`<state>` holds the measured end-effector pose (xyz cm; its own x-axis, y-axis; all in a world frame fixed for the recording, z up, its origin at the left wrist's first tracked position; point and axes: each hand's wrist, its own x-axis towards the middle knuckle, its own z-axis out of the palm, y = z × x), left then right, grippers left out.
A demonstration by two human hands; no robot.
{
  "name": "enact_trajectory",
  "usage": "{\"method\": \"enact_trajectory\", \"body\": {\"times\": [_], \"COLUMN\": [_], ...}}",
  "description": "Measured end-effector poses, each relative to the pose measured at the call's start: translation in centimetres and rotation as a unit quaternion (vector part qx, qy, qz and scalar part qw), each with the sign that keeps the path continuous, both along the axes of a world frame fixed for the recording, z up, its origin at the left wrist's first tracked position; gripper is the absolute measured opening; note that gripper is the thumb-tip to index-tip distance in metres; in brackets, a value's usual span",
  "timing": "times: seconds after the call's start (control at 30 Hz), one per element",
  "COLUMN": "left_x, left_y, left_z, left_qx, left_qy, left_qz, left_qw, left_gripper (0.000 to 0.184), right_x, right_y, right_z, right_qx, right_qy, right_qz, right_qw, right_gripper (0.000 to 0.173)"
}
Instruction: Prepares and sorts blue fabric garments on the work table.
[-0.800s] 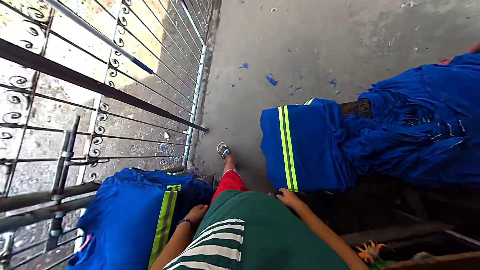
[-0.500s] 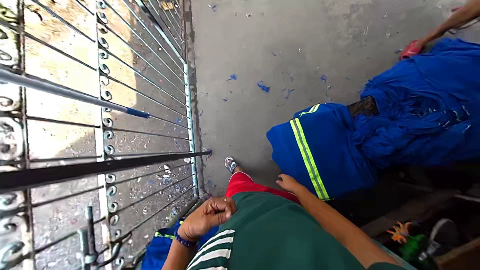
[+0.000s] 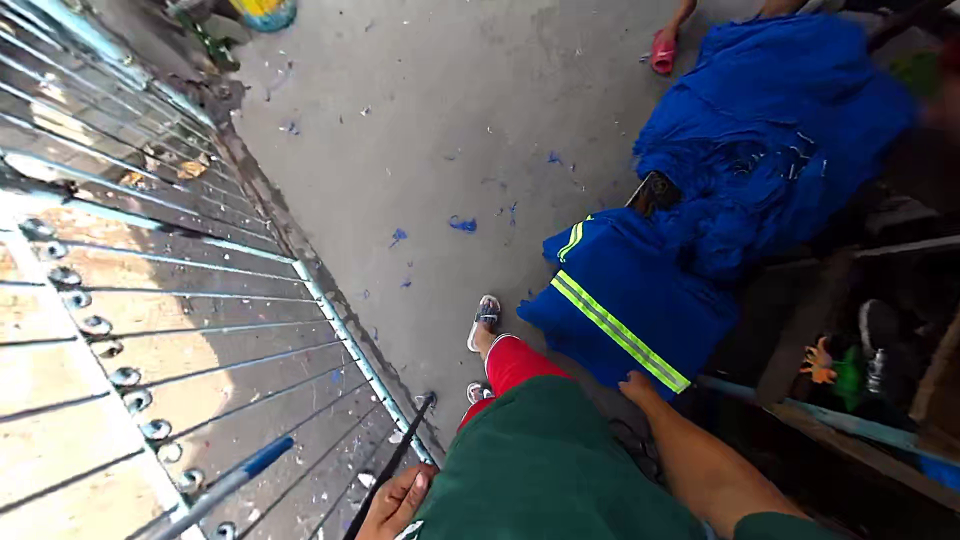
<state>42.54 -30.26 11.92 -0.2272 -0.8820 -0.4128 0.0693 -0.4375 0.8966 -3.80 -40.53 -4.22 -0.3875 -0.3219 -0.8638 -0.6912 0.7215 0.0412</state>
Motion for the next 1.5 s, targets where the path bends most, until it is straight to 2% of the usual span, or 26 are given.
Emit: {"method": "enact_trajectory", "body": {"times": [0.07, 0.17, 0.27, 0.37, 0.47, 0.53, 0.57, 0.63, 0.7, 0.77, 0.83, 0.93, 0.97, 1.0, 1.07, 1.17, 1.23, 1.3, 1.4, 1.5], "left_x": [2.0, 1.3, -1.1, -1.5, -1.3, -3.2, -3.8, -3.6, -4.6, -6.9, -9.2, -10.8, -11.4, -12.2, -14.7, -20.9, -26.1, -31.4, -39.4, -46.5], "left_y": [-4.2, -14.9, -24.9, -32.7, -40.4, -46.5, -49.4, -55.3, -62.2, -68.1, -72.5, -79.0, -81.0, -82.9, -85.8, -88.5, -89.7, -91.0, -92.7, -93.9], "left_z": [-1.2, -1.0, 1.6, 1.5, 3.8, 7.1, 7.5, 4.8, 1.4, 0.8, 2.1, 3.9, 4.5, 5.0, 5.0, 2.9, 1.9, 1.8, 2.6, 3.7], "left_qx": [-0.033, -0.102, -0.076, -0.093, -0.017, 0.063, 0.072, -0.007, -0.104, -0.128, -0.112, -0.061, -0.035, -0.008, 0.019, -0.046, -0.047, -0.027, -0.026, -0.019], "left_qy": [0.009, -0.037, -0.059, -0.046, -0.097, -0.152, -0.154, -0.069, 0.000, 0.016, -0.007, -0.042, -0.046, -0.048, -0.029, 0.027, 0.032, -0.001, -0.075, -0.146], "left_qz": [-0.014, -0.050, -0.134, -0.248, -0.302, -0.327, -0.342, -0.375, -0.433, -0.486, -0.535, -0.601, -0.617, -0.629, -0.650, -0.704, -0.739, -0.765, -0.779, -0.795], "left_qw": [0.999, 0.993, 0.986, 0.963, 0.948, 0.930, 0.924, 0.924, 0.895, 0.864, 0.838, 0.796, 0.785, 0.776, 0.759, 0.708, 0.672, 0.643, 0.622, 0.588], "left_gripper": [0.025, 0.028, 0.040, 0.052, 0.038, 0.036, 0.036, 0.034, 0.027, 0.031, 0.034, 0.034, 0.033, 0.032, 0.032, 0.034, 0.029, 0.033, 0.029, 0.023], "right_x": [0.5, 3.0, 7.5, 11.3, 14.3, 14.5, 14.3, 13.0, 11.6, 10.7, 10.3, 10.9, 11.3, 11.8, 13.1, 14.0, 12.1, 9.4, 3.7, -2.2], "right_y": [-1.2, -7.5, -14.2, -22.7, -29.3, -32.2, -32.9, -33.4, -32.8, -32.3, -32.5, -34.2, -35.3, -36.3, -38.6, -41.5, -43.0, -43.9, -45.0, -47.0], "right_z": [-1.2, -2.6, -1.8, -0.6, 1.4, 2.1, 1.7, -0.2, -2.5, -2.0, -1.0, -2.3, -2.5, -2.5, -2.0, -3.2, -3.6, -5.2, -8.2, -8.1], "right_qx": [0.025, 0.015, -0.093, -0.206, -0.264, -0.251, -0.239, -0.216, -0.201, -0.128, -0.074, -0.158, -0.178, -0.189, -0.189, -0.170, -0.164, -0.160, -0.182, -0.231], "right_qy": [0.012, -0.039, -0.133, -0.206, -0.246, -0.248, -0.245, -0.220, -0.158, -0.076, -0.014, -0.031, -0.048, -0.055, -0.058, -0.094, -0.117, -0.120, -0.101, -0.100], "right_qz": [-0.064, -0.095, -0.075, -0.049, -0.023, -0.033, -0.053, -0.129, -0.260, -0.387, -0.484, -0.615, -0.633, -0.631, -0.606, -0.597, -0.610, -0.653, -0.739, -0.778], "right_qw": [0.998, 0.995, 0.984, 0.955, 0.933, 0.935, 0.938, 0.943, 0.931, 0.910, 0.872, 0.772, 0.752, 0.750, 0.770, 0.779, 0.766, 0.731, 0.641, 0.575], "right_gripper": [0.051, 0.051, 0.051, 0.049, 0.049, 0.049, 0.048, 0.048, 0.048, 0.050, 0.051, 0.046, 0.047, 0.048, 0.049, 0.047, 0.048, 0.049, 0.049, 0.050]}}
